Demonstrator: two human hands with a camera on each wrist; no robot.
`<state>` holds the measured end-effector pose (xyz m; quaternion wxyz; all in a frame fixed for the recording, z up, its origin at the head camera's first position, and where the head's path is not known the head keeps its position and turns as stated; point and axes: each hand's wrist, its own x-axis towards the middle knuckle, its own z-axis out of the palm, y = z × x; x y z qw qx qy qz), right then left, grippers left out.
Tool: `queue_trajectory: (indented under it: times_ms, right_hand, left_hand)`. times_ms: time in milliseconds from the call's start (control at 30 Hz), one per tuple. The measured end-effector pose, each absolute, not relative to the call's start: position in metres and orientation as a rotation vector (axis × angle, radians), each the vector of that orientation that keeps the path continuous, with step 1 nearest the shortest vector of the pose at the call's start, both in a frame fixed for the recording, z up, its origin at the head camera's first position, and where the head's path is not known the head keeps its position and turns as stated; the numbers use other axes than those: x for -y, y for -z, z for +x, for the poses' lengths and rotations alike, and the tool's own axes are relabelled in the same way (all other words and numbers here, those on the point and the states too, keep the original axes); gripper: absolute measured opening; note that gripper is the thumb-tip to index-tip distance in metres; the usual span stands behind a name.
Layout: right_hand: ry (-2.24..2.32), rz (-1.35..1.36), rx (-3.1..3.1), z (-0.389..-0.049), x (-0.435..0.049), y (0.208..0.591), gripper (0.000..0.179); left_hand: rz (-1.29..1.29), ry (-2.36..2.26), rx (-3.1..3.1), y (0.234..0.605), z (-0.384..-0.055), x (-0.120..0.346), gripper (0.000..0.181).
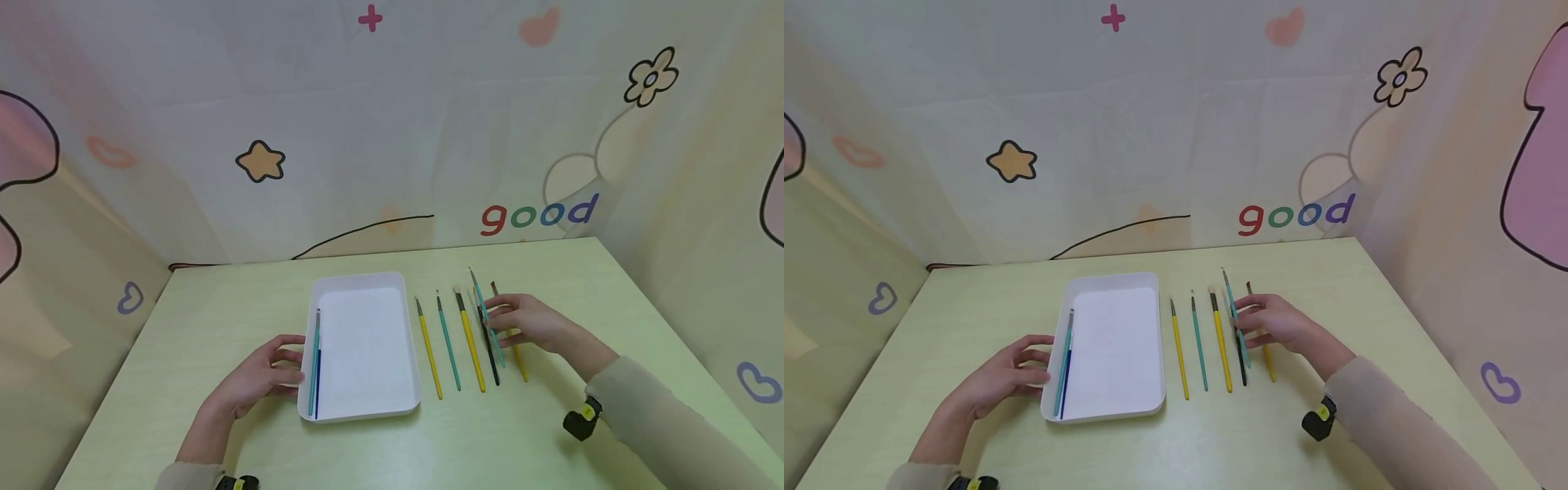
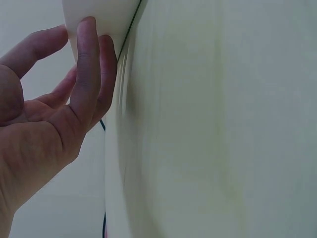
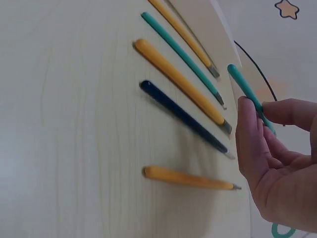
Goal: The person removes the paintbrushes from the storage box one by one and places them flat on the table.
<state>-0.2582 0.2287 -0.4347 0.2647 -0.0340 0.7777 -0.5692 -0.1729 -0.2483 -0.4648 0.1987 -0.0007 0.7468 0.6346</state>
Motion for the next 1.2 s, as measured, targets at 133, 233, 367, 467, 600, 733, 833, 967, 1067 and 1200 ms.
queue_trajectory:
  times_ms: [133,233,367,467,600,733,833,967,1067,1200]
  right_hand:
    - [1.539,-0.054,-2.106,-0.263,-0.249,0.441,0.056]
    - [1.527,-0.023,-2.117,-0.265,-0.261,0.445,0.056]
    - [1.486,0.014,-2.164,-0.265,-0.269,0.447,0.056]
    - [1.411,0.04,-2.247,-0.265,-0.272,0.449,0.056]
    - [1.296,0.061,-2.374,-0.264,-0.274,0.451,0.053]
    - [1.231,0.049,-2.466,-0.263,-0.273,0.453,0.049]
    - [1.175,0.036,-2.538,-0.263,-0.272,0.455,0.045]
    - [1.103,0.03,-2.614,-0.263,-0.271,0.456,0.042]
    - [1.077,0.035,-2.644,-0.263,-0.271,0.457,0.042]
    - [1.065,0.038,-2.664,-0.262,-0.271,0.458,0.042]
  left_hand:
    - [0.0,-1.78,-2.087,0.465,-0.173,0.249,0.07]
    - [0.001,-1.779,-2.09,0.465,-0.173,0.249,0.07]
    - [0.001,-1.775,-2.093,0.465,-0.173,0.249,0.069]
    - [-0.004,-1.772,-2.097,0.464,-0.173,0.248,0.069]
    - [-0.01,-1.774,-2.099,0.464,-0.172,0.248,0.069]
    - [-0.017,-1.779,-2.099,0.463,-0.172,0.248,0.069]
    - [-0.017,-1.78,-2.099,0.462,-0.172,0.248,0.069]
    - [-0.018,-1.78,-2.102,0.463,-0.173,0.248,0.069]
    - [-0.014,-1.78,-2.103,0.464,-0.173,0.249,0.069]
    - [-0.003,-1.777,-2.104,0.465,-0.173,0.249,0.069]
